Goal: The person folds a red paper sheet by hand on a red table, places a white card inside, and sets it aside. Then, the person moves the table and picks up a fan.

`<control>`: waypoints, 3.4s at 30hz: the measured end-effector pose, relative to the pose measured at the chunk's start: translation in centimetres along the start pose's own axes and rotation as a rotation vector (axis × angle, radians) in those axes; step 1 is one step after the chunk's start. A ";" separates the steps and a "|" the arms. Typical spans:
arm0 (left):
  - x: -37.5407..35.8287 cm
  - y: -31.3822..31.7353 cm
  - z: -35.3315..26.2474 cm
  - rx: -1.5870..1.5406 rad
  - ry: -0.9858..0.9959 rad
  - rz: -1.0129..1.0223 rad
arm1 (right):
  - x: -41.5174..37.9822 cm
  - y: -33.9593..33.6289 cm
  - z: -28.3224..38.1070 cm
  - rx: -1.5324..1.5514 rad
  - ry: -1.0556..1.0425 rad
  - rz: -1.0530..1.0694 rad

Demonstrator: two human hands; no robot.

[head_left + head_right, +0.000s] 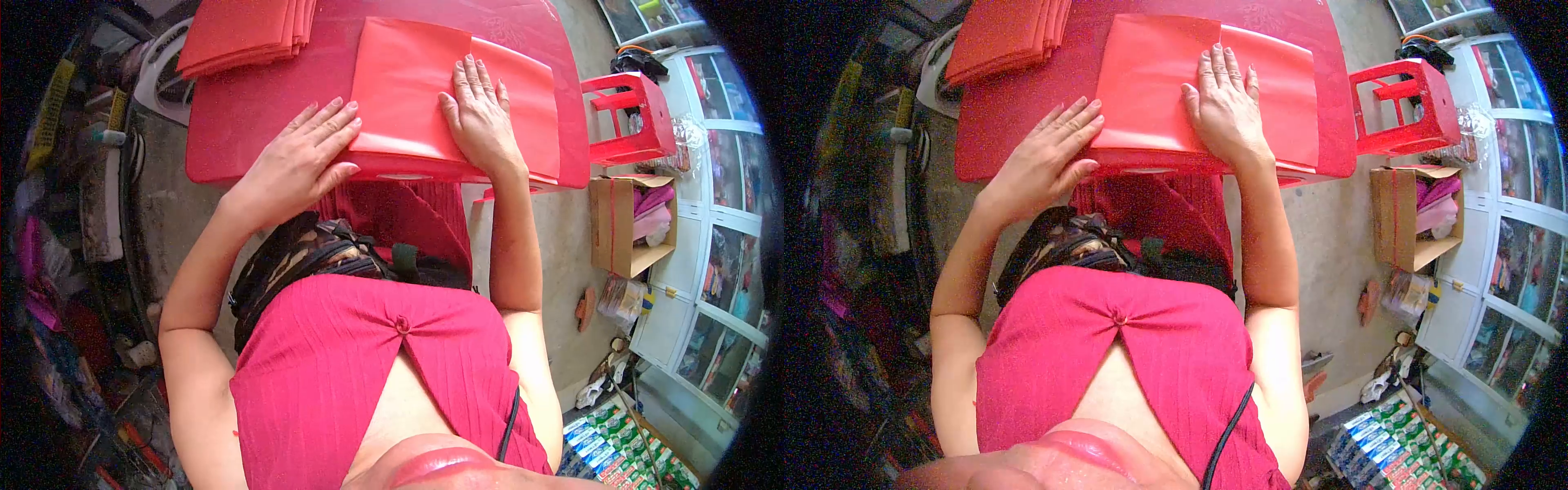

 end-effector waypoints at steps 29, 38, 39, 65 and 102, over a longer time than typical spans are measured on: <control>0.1 1.1 0.9 -0.257 -0.010 -0.257 | -7.7 1.1 11.7 0.139 -0.451 -0.086; 0.1 1.1 0.7 -0.224 -0.008 -0.195 | -7.5 1.3 11.1 0.182 -0.431 -0.082; 0.1 1.0 0.6 -0.221 -0.001 -0.197 | -7.4 1.4 11.1 0.168 -0.439 -0.081; 1.5 -2.8 -1.2 -0.094 0.044 0.002 | -10.6 -8.7 -0.3 0.286 0.070 -0.564; 15.3 3.1 -3.2 0.168 0.003 0.126 | -13.6 -5.5 -5.8 1.322 0.519 -0.645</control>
Point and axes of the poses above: each hand's wrist, its own x-axis towards the middle knuckle, its own y-axis out of the palm, z = x × y, the point moved 5 cm from there along x, towards the middle knuckle, and after that the axes turned 13 degrees about x, right-handed, at the moved point
